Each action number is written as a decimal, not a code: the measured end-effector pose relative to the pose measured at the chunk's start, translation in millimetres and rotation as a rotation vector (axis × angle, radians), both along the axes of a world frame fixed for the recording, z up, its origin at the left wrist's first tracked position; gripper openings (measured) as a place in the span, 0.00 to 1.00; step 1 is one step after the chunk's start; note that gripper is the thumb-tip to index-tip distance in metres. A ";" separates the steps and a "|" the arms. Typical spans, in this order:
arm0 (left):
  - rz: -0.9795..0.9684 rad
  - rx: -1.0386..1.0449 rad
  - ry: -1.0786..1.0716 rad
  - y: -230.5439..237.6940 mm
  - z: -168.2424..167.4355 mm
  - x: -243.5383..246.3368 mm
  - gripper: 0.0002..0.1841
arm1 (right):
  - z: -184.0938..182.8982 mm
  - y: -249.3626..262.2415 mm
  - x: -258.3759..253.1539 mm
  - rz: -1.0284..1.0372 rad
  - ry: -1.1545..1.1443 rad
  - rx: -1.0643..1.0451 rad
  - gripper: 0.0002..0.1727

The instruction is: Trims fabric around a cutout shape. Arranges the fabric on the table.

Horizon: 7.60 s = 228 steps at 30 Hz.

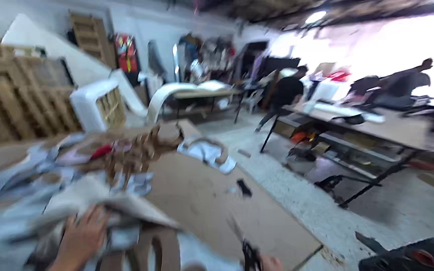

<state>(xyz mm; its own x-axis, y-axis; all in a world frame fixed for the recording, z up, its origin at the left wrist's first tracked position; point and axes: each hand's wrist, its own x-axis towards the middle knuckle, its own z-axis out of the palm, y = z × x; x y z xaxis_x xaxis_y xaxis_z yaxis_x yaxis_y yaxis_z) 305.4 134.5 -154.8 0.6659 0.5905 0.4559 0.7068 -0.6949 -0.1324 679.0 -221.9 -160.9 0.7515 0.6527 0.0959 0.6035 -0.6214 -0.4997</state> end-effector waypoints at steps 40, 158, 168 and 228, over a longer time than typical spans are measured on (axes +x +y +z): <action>0.435 -0.512 -0.443 -206.9 -4.1 -18.9 0.21 | -7.8 -18.5 39.8 0.273 0.370 0.117 0.18; 0.687 -1.872 -1.959 -444.8 -97.7 177.4 0.05 | -26.8 -126.1 -86.7 0.162 1.244 -0.151 0.28; 0.799 -1.765 -2.040 -448.9 -97.8 184.5 0.04 | -35.8 -100.1 -56.6 0.273 1.252 -0.199 0.29; 0.716 -1.149 -2.751 -454.9 -83.1 259.1 0.06 | 25.3 135.5 107.5 1.668 0.664 -1.833 0.38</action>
